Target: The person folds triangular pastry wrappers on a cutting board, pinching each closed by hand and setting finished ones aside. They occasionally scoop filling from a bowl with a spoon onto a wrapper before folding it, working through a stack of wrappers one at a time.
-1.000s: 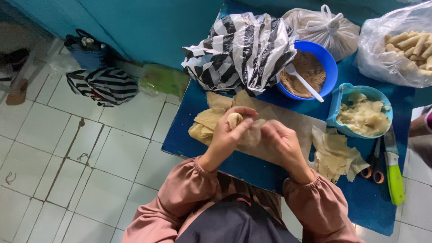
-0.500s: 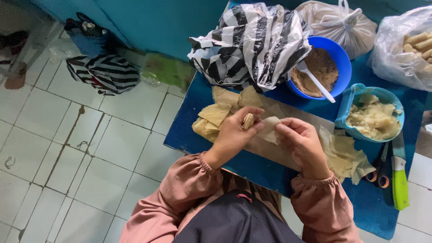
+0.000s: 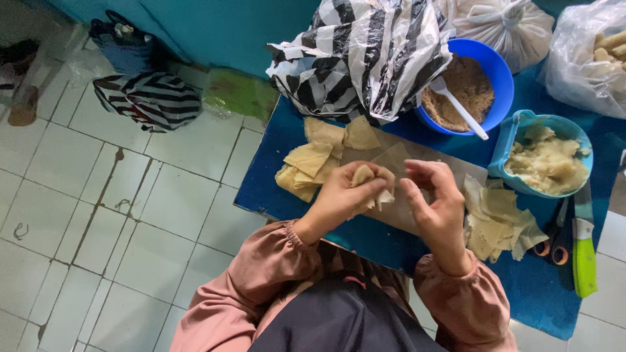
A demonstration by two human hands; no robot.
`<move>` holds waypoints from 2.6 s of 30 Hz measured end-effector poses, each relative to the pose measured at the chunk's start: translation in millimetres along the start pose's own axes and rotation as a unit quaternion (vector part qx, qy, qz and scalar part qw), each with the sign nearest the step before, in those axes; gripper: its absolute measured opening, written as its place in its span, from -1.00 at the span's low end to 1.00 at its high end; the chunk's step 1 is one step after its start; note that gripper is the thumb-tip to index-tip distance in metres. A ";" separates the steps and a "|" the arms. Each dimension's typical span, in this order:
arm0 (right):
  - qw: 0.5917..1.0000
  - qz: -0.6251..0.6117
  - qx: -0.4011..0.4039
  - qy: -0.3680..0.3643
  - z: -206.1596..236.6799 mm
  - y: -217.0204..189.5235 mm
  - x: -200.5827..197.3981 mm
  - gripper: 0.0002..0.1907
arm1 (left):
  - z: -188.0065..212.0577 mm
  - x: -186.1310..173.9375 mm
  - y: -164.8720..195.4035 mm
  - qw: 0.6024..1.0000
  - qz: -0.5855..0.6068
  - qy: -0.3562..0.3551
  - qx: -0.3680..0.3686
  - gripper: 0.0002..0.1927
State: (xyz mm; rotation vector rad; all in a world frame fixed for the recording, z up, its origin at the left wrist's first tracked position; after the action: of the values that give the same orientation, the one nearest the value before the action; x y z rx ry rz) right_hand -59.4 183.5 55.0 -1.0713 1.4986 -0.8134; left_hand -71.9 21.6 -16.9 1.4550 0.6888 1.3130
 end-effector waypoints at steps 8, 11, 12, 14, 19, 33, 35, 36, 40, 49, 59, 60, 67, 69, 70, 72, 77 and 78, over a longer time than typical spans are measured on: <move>0.990 -0.006 0.137 0.034 -4.4 56.6 -1.1 -0.87 | -14.2 -0.9 10.9 0.957 -0.278 0.029 0.080 -0.74; 0.987 0.135 0.072 0.058 -5.8 42.6 2.3 -0.89 | -15.1 0.1 19.5 0.922 -0.370 0.048 0.102 -0.75; 0.982 0.172 0.047 0.058 -6.8 36.4 5.0 -0.89 | -16.1 0.1 21.8 0.917 -0.380 0.052 0.108 -0.75; 0.982 0.176 0.041 0.059 -9.4 30.7 9.6 -0.88 | -18.5 -0.4 24.8 0.907 -0.399 0.061 0.119 -0.75; 0.954 0.283 -0.054 0.083 -8.5 7.2 17.3 -0.80 | -18.4 -10.9 20.0 0.908 -0.394 0.091 0.112 -0.73; 0.992 0.093 -0.086 -0.025 15.4 -51.0 46.4 -0.79 | 17.2 14.5 7.0 0.892 0.446 -0.073 -0.020 -0.46; 0.998 0.049 -0.004 -0.037 13.2 -38.8 46.4 -0.84 | 22.5 18.5 12.5 0.892 0.443 -0.093 -0.008 -0.47; 0.998 0.026 0.036 -0.045 11.9 -31.1 46.6 -0.86 | 22.7 18.0 13.4 0.907 0.410 -0.093 -0.009 -0.48; 0.976 -0.166 0.120 -0.080 7.8 -8.7 37.5 -0.87 | 21.6 13.3 14.5 0.932 0.355 -0.073 -0.011 -0.51; 0.988 -0.108 0.062 -0.089 19.8 3.8 34.8 -0.88 | 18.9 14.8 8.4 0.922 0.384 -0.047 -0.016 -0.49; 0.844 -0.472 0.242 -0.077 20.8 40.9 29.0 -0.89 | 19.8 15.7 3.8 0.946 0.320 -0.054 -0.005 -0.33; 0.842 -0.474 0.248 -0.073 22.7 44.1 28.0 -0.89 | 20.6 16.3 1.7 0.948 0.313 -0.053 -0.004 -0.35; 0.757 -0.600 0.258 -0.017 26.1 58.1 10.8 -0.90 | 17.6 3.5 -24.0 0.948 0.314 -0.002 -0.046 -0.63; 0.728 -0.643 0.240 -0.001 31.1 47.7 1.8 -0.90 | 17.9 -9.4 -22.5 0.950 0.307 0.057 -0.022 -0.65; 0.774 -0.591 0.225 0.019 33.3 42.5 -4.5 -0.90 | 21.1 -16.7 -16.5 0.953 0.288 0.096 0.018 -0.63; 0.855 -0.479 0.191 0.062 40.9 27.4 -10.9 -0.89 | 33.3 -17.9 6.7 0.976 0.134 0.112 0.128 -0.65; 0.883 -0.433 0.181 0.024 51.9 -10.8 17.2 -0.73 | 60.9 27.9 42.8 0.939 -0.218 0.019 0.265 -0.53; 0.881 -0.431 0.192 0.008 52.3 -14.9 21.9 -0.64 | 56.4 25.2 36.0 0.966 -0.157 0.012 0.205 -0.56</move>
State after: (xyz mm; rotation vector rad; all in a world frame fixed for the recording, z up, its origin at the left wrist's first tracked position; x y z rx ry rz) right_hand -5.7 160.4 50.3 -1.4189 0.7548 -1.6556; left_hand -19.9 15.7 31.8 1.5719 1.2086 0.9784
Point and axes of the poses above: each hand's wrist, its own z-axis away from the middle knuckle, its own x-axis out of the palm, y = z × x, the point moved 7 cm from there along -z, towards the middle knuckle, and after that the axes turned 3 degrees about x, right-handed, at the moved point
